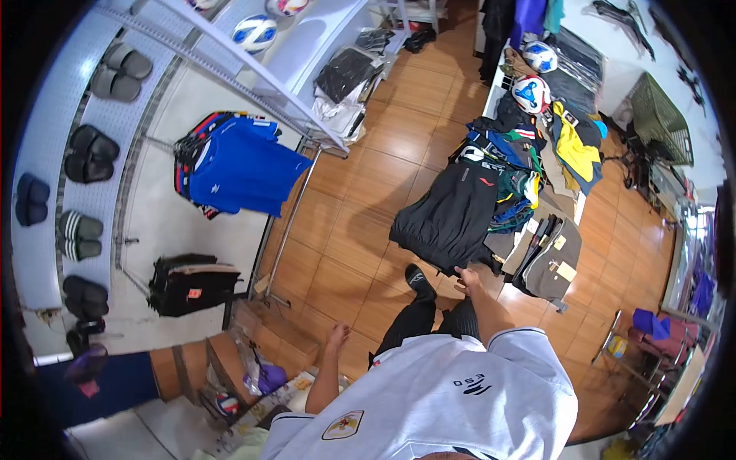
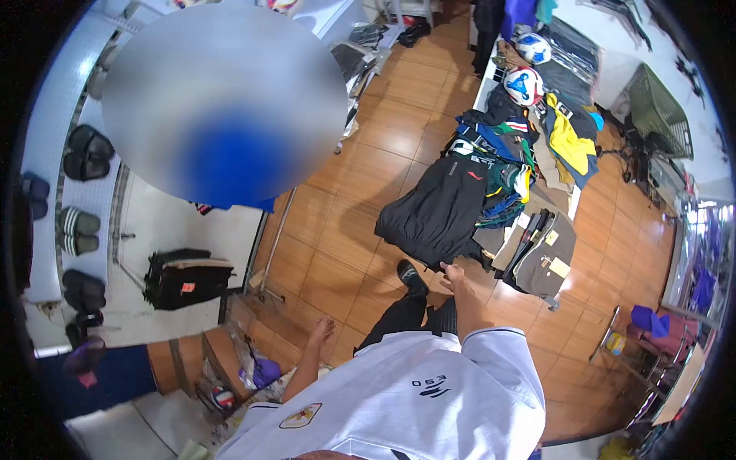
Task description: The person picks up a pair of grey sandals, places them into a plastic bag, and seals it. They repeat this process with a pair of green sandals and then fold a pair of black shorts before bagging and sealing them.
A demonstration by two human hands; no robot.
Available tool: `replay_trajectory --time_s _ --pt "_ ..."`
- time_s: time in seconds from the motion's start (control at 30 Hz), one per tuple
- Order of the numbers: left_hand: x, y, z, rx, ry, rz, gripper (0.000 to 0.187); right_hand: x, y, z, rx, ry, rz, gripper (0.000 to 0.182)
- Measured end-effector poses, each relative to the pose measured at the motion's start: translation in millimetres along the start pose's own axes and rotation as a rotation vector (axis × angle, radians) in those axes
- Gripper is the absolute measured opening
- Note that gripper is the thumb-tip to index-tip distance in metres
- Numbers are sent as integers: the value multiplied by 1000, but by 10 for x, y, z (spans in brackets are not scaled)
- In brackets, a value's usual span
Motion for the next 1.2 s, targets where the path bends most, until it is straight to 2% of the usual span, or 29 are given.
replay_trajectory --time_s 0.07,0.17,0.27,0.3,0.4,0.47,0.53,0.57,0.63,0.7,0.8,0.93,0.97,1.07,1.1,1.2 --pt "15 -35 507 -47 18 43 31 13 37 34 78 -58 4 38" --pt "-220 -122 1150 -138 -48 -58 33 19 -29 84 191 -228 20 30" --pt "-728 -4 1704 -295 -267 -86 39 78 134 -33 283 -279 49 44" --pt "-903 -410 1655 -456 -380 -106 49 61 435 -144 340 -344 101 53" --pt "-1656 -145 1984 -696 -590 -126 67 148 1039 -406 483 -420 52 60" --pt "-2169 315 2132 -837 -640 -101 87 224 1445 -580 578 -472 -41 58" --pt "-2621 894 2282 -1061 -778 -13 104 343 1900 -735 631 -503 -119 44" --pt "-2852 1173 2270 -1145 -731 40 111 440 2004 -755 651 -504 -165 40" --pt "-3288 1617 2216 -1184 -702 50 114 688 2359 -779 701 -520 -213 29" --pt "-3663 1929 2077 -1243 -699 105 114 1031 2716 -753 709 -556 -211 28" --pt "-4146 2547 1842 -1328 -615 64 115 1692 3150 -633 721 -628 -249 29" --pt "-4721 3463 1442 -1563 -578 -134 127 2637 3778 -443 893 -610 -258 30" --pt "-4880 3635 1326 -1562 -588 -199 132 2867 3943 -385 942 -601 -248 30" --pt "-5385 4627 1048 -1587 -567 -406 130 3668 4342 -96 1067 -760 -263 30" --pt "-5507 4847 975 -1631 -570 -418 116 3866 4438 -21 1096 -778 -240 32" --pt "-5966 5312 790 -1688 -587 -643 103 4394 4752 218 1203 -918 -112 30"
Point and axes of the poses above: each hand's wrist, its own y-axis away from the middle knuckle, its own x-axis out of the back of the hand, z = x × y, the point moved 4 cm from there along -y, towards the middle knuckle, and after that the axes turned 9 degrees about -y, right-handed, at the moved point
